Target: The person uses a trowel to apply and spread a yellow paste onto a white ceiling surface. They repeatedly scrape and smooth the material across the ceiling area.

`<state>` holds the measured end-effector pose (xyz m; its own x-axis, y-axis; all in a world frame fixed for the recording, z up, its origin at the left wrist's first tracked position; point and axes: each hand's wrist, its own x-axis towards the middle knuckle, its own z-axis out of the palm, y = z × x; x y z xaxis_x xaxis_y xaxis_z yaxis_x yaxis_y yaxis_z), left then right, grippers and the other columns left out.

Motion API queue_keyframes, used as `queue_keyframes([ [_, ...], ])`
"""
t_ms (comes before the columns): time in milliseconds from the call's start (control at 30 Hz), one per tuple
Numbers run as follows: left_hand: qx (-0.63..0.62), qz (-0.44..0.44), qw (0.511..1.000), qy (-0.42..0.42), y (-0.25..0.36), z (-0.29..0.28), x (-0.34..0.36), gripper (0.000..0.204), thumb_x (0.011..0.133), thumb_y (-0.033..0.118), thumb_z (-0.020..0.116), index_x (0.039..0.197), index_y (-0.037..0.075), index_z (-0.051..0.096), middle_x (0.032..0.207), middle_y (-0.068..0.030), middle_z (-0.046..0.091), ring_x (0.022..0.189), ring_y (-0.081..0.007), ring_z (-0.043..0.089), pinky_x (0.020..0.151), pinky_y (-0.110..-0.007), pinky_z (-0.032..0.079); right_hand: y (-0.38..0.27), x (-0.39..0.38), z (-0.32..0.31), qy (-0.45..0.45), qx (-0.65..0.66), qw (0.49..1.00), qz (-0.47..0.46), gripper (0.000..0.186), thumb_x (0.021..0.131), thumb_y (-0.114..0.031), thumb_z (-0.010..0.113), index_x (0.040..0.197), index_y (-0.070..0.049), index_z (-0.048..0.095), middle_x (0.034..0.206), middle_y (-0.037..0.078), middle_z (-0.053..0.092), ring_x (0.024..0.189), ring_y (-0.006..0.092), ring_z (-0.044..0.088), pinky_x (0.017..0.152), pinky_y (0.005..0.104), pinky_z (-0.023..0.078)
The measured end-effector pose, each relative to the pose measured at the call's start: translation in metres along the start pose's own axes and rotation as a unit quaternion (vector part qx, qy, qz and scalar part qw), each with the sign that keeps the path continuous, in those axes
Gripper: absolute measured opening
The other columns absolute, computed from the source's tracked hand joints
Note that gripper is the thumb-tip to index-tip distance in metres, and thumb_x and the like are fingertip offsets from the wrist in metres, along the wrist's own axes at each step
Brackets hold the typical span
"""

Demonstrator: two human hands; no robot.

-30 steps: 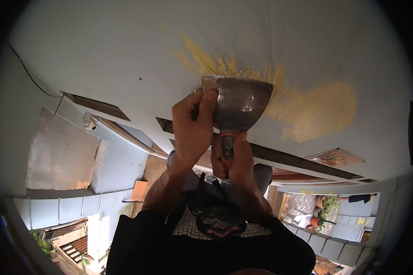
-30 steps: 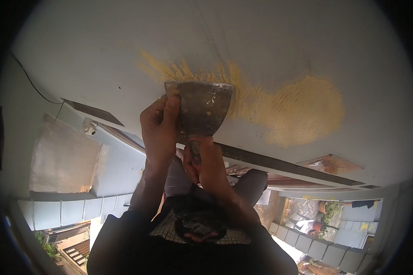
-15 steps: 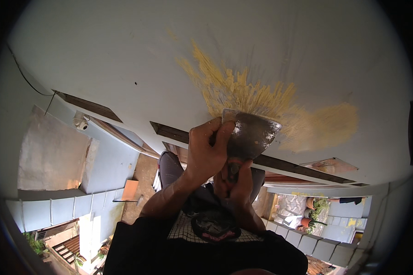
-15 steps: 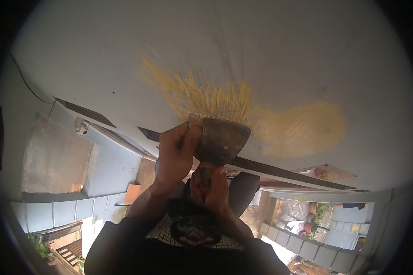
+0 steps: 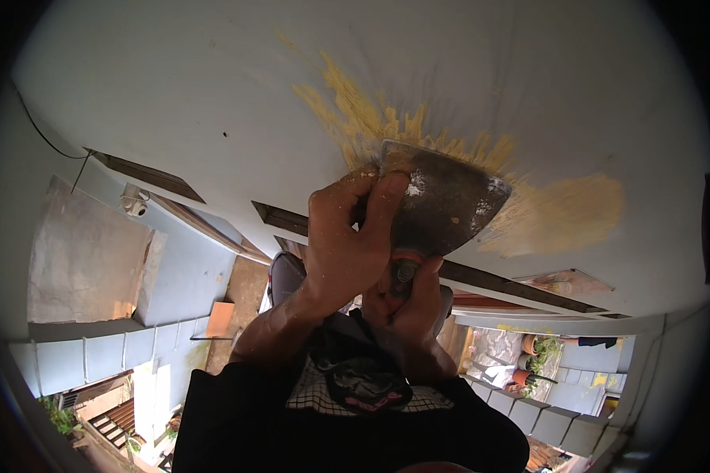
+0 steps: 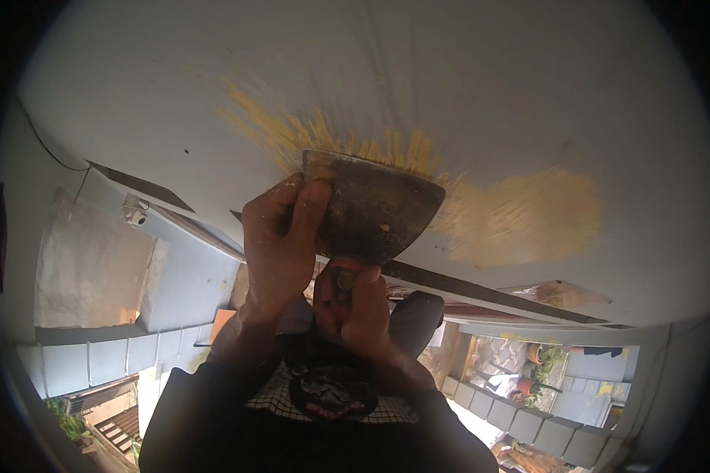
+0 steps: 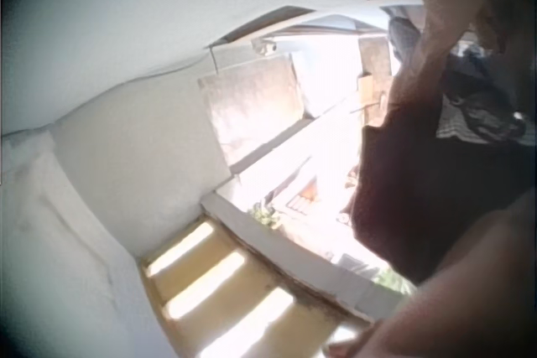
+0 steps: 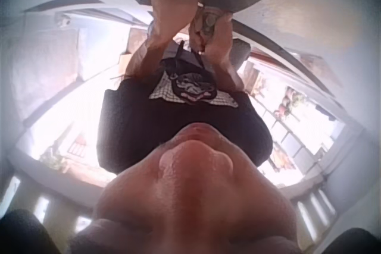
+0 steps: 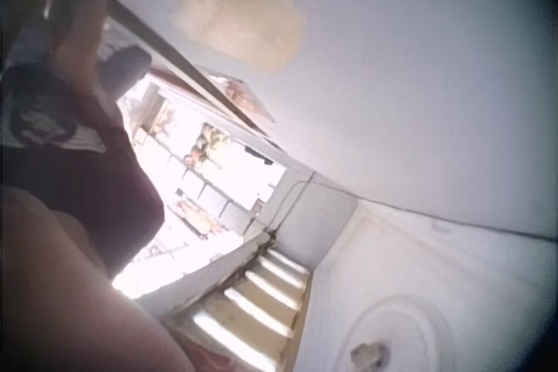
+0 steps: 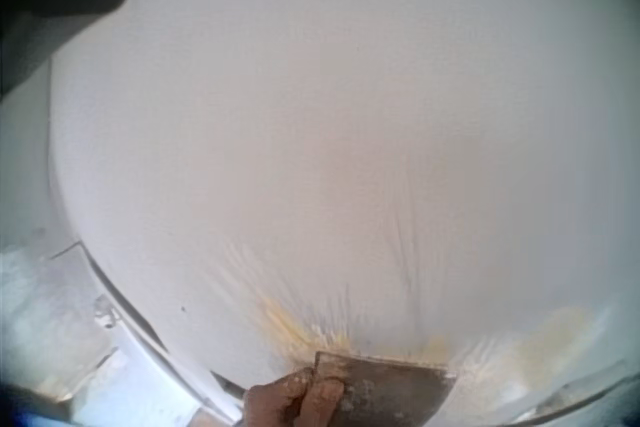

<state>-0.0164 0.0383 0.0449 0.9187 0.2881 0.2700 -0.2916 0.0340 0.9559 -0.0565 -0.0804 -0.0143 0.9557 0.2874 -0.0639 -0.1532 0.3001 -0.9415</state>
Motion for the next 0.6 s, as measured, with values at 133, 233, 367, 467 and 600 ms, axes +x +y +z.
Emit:
queue_keyframes([
  [133, 0.061, 0.037, 0.997, 0.009, -0.051, -0.013, -0.013, 0.035, 0.100, 0.027, 0.057, 0.083, -0.002, 0.066, 0.062, 0.0017, 0.056, 0.055, -0.0036, 0.048, 0.048, -0.022, 0.036, 0.015, -0.004, -0.005, -0.033, 0.047, 0.996, 0.068, 0.070, 0.101, -0.063, 0.018, 0.079, -0.004, 0.050, 0.053, 0.002, 0.045, 0.039, 0.0106, 0.038, 0.040, 0.0258, 0.029],
  [233, -0.011, -0.020, 0.999, 0.041, -0.016, -0.020, 0.002, 0.030, 0.099, 0.017, 0.059, 0.076, -0.002, 0.061, 0.058, 0.0030, 0.049, 0.057, -0.0023, 0.040, 0.048, -0.025, 0.032, 0.000, 0.010, 0.007, -0.065, 0.022, 0.996, 0.049, 0.070, 0.101, -0.062, 0.018, 0.079, -0.004, 0.050, 0.052, 0.001, 0.043, 0.039, 0.0105, 0.037, 0.040, 0.0263, 0.029],
  [367, -0.020, -0.039, 0.998, 0.048, -0.004, -0.024, 0.002, 0.031, 0.100, 0.017, 0.058, 0.075, -0.002, 0.060, 0.057, 0.0038, 0.047, 0.057, -0.0019, 0.037, 0.047, -0.025, 0.029, 0.002, 0.015, 0.018, -0.096, 0.031, 0.994, 0.029, 0.071, 0.101, -0.063, 0.018, 0.079, -0.004, 0.051, 0.049, 0.001, 0.041, 0.039, 0.0091, 0.036, 0.039, 0.0252, 0.027],
  [467, 0.025, 0.015, 0.999, 0.029, -0.023, -0.030, 0.003, 0.031, 0.099, 0.017, 0.058, 0.075, -0.003, 0.059, 0.059, 0.0052, 0.045, 0.058, -0.0025, 0.036, 0.048, -0.025, 0.029, 0.010, 0.003, 0.016, -0.060, 0.079, 0.993, 0.066, 0.068, 0.102, -0.061, 0.020, 0.081, -0.004, 0.050, 0.050, 0.002, 0.040, 0.041, 0.0094, 0.036, 0.041, 0.0248, 0.028],
  [600, -0.022, 0.009, 0.999, 0.041, 0.003, -0.030, 0.011, 0.032, 0.100, 0.019, 0.058, 0.076, -0.002, 0.061, 0.058, 0.0058, 0.044, 0.057, -0.0022, 0.036, 0.048, -0.024, 0.028, -0.017, 0.019, 0.033, -0.085, 0.027, 0.996, 0.028, 0.069, 0.100, -0.064, 0.021, 0.081, -0.004, 0.049, 0.050, 0.003, 0.038, 0.037, 0.0110, 0.032, 0.037, 0.0265, 0.026],
])
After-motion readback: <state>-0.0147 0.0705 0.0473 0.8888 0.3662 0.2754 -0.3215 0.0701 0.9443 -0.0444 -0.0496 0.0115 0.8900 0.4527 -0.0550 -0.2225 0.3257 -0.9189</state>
